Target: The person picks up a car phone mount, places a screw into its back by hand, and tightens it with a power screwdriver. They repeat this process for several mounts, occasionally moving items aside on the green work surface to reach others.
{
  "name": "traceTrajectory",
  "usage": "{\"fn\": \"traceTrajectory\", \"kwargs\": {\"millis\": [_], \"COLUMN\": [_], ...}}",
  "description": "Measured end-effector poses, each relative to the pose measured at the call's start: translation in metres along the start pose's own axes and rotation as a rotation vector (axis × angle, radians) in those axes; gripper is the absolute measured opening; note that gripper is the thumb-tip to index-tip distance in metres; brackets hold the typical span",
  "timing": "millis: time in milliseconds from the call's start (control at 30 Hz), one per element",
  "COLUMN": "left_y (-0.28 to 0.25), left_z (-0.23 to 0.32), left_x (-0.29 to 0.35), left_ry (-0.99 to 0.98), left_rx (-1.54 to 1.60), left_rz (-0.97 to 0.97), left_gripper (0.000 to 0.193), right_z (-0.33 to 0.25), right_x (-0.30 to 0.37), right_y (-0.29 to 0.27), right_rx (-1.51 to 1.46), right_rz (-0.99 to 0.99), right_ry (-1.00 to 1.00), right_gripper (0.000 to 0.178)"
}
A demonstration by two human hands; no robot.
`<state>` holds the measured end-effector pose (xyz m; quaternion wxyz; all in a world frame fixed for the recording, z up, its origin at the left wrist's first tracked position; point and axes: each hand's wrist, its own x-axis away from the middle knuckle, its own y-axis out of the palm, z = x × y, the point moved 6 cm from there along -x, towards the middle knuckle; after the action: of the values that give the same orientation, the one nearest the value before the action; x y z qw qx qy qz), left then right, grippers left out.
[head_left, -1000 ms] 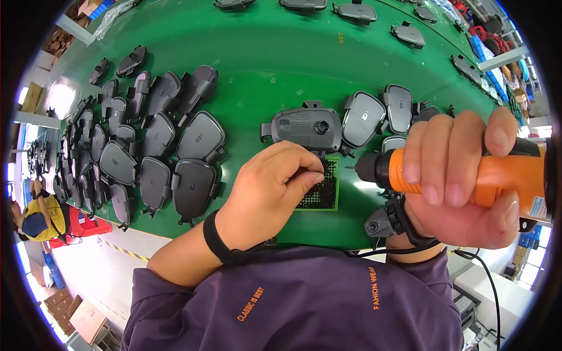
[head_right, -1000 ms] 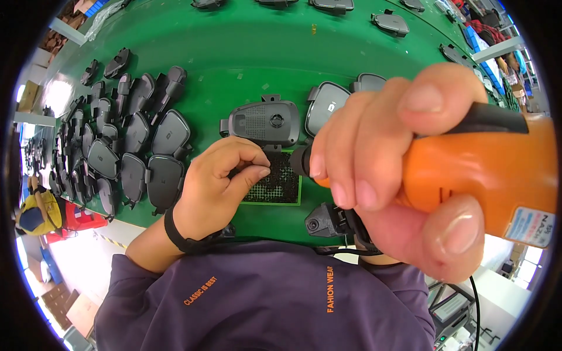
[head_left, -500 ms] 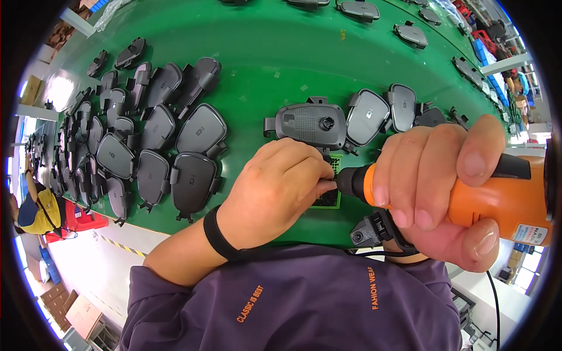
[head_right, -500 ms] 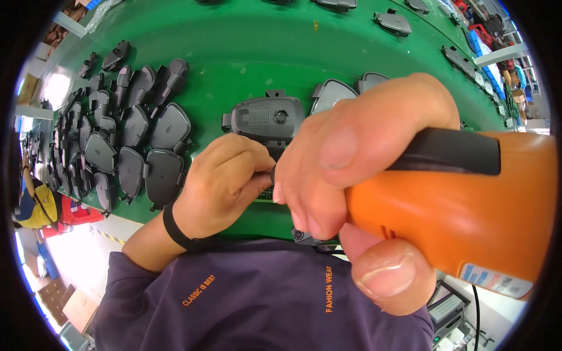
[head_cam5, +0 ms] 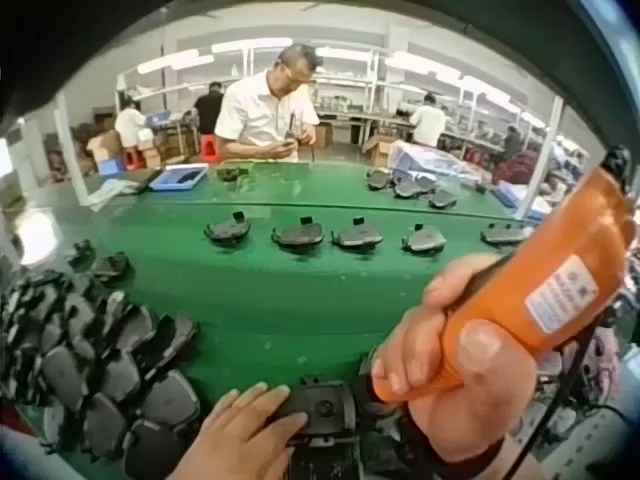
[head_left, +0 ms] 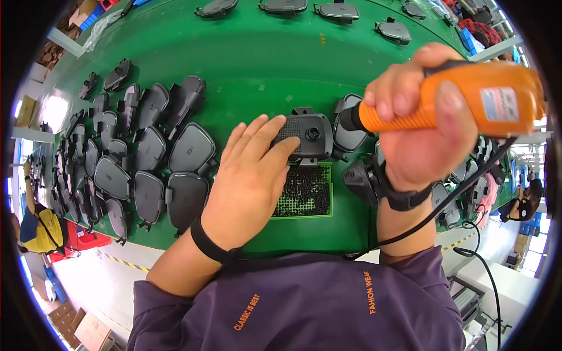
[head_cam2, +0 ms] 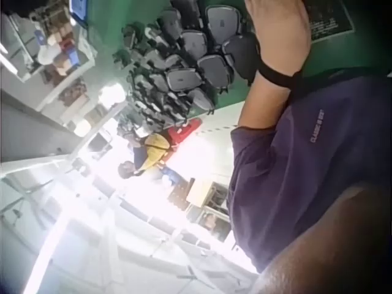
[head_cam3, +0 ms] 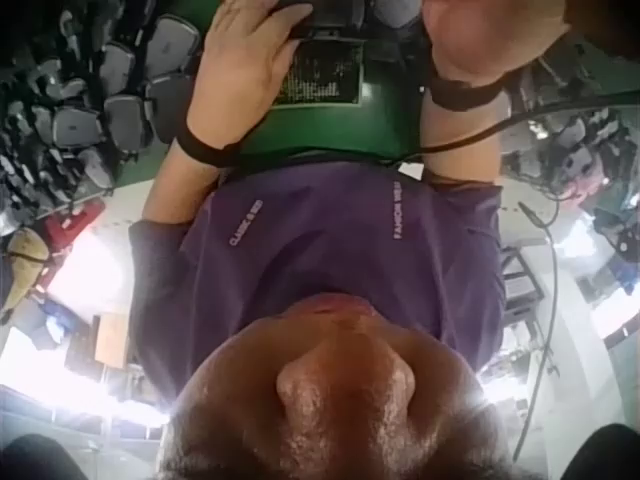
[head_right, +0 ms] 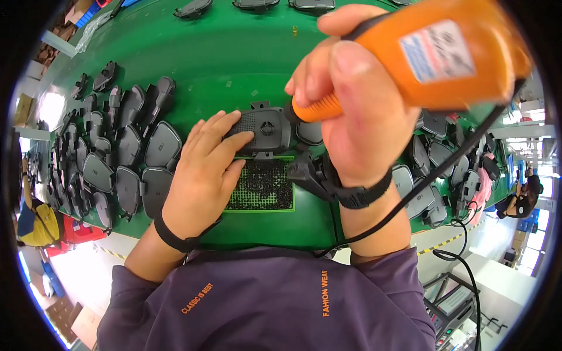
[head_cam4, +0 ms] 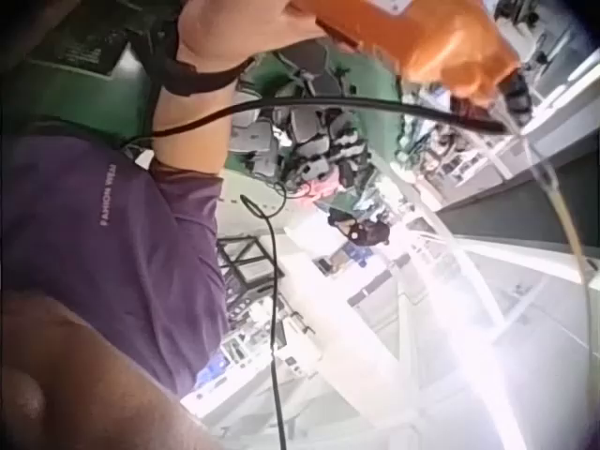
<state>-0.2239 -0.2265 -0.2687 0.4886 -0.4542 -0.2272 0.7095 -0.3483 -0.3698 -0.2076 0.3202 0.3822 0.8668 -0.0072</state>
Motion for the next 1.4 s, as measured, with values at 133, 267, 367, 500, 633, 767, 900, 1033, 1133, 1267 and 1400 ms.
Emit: {"fn": "traceTrajectory", "kwargs": {"millis": [133,267,367,500,633,767,900,1033,1133,1267,1400], "left_y": [0.006,0.008,0.009,0.01,0.011,0.012,0.013,0.011,0.012,0.009,-0.005], "left_z": [-0.005,-0.006,-0.006,-0.006,-0.006,-0.009,-0.01,-0.007,-0.006,-0.005,0.0], "left_x": [0.003,0.002,0.002,0.001,0.002,0.001,0.002,0.0,0.002,0.003,0.004], "left_ry": [-0.009,-0.007,-0.004,-0.006,-0.012,-0.016,-0.012,-0.011,-0.004,-0.008,0.012], "left_rx": [-0.071,-0.094,-0.108,-0.105,-0.106,-0.112,-0.113,-0.103,-0.098,-0.103,-0.089], "left_rz": [-0.079,-0.089,-0.083,-0.08,-0.077,-0.068,-0.085,-0.051,-0.044,-0.064,-0.051], "left_gripper": [0.028,0.029,0.028,0.029,0.028,0.027,0.028,0.028,0.028,0.027,0.026], "right_z": [0.022,0.029,0.034,0.038,0.042,0.048,0.051,0.05,0.049,0.041,0.005], "right_x": [-0.004,-0.006,-0.005,-0.007,-0.01,-0.012,-0.011,-0.005,0.001,0.002,0.001], "right_y": [-0.005,-0.005,-0.005,-0.003,0.002,0.005,0.006,0.009,0.008,0.002,0.007], "right_rx": [0.028,0.027,0.028,0.033,0.026,0.029,0.019,0.077,0.108,-0.008,0.044], "right_rz": [0.056,0.081,0.089,0.082,0.076,0.039,0.005,0.005,-0.007,0.041,-0.006], "right_ry": [0.001,0.008,0.022,0.048,0.095,0.134,0.143,0.152,0.155,0.064,0.046], "right_gripper": [0.037,0.035,0.034,0.033,0.029,0.027,0.025,0.024,0.023,0.027,0.04]}}
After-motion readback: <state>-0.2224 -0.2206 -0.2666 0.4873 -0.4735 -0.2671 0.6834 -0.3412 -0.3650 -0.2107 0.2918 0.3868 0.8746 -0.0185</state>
